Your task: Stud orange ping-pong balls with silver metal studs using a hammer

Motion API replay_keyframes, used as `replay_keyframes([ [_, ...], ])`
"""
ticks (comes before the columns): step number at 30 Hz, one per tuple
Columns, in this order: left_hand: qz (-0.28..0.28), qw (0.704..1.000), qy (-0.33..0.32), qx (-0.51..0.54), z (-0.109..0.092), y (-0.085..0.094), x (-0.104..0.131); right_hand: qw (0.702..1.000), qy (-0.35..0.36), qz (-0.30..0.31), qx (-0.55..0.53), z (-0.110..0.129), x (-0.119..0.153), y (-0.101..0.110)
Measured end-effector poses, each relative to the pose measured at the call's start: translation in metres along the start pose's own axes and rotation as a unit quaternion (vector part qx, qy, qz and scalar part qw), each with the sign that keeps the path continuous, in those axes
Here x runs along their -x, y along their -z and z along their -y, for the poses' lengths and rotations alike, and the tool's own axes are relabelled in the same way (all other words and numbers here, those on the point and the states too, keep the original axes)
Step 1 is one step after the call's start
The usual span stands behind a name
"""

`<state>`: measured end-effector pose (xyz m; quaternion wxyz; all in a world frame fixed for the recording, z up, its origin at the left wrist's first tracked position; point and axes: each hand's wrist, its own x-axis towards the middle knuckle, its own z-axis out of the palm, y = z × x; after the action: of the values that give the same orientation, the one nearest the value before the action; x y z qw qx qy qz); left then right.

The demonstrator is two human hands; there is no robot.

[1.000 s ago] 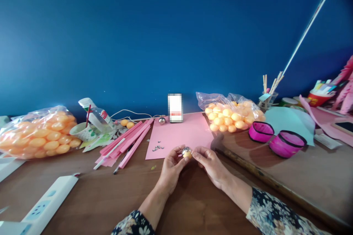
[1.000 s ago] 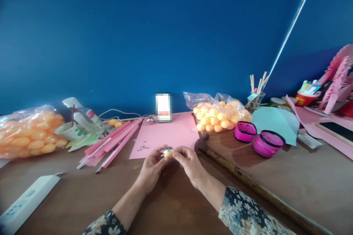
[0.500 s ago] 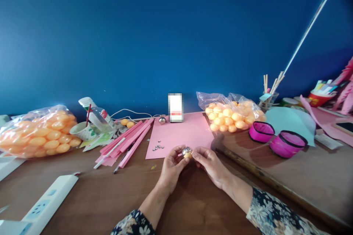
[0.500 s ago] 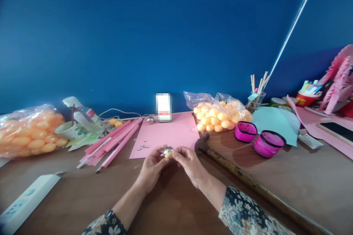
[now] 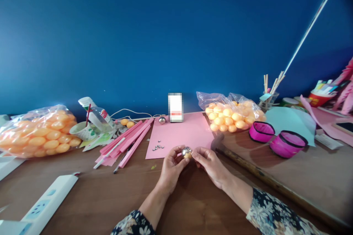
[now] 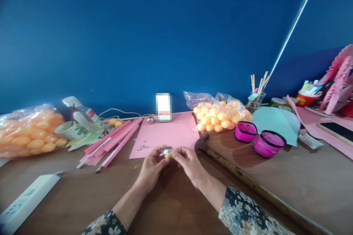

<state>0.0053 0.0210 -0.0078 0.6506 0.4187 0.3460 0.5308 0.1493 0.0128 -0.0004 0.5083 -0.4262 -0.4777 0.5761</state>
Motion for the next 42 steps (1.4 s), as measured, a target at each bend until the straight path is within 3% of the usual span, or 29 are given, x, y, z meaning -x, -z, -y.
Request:
replay_keyframes([
  [42, 0.005, 1.000, 0.016, -0.027, -0.0001, 0.0010, 0.0012, 1.000, -0.015, 0.014, -0.012, -0.0013, -0.0009, 0.0005],
])
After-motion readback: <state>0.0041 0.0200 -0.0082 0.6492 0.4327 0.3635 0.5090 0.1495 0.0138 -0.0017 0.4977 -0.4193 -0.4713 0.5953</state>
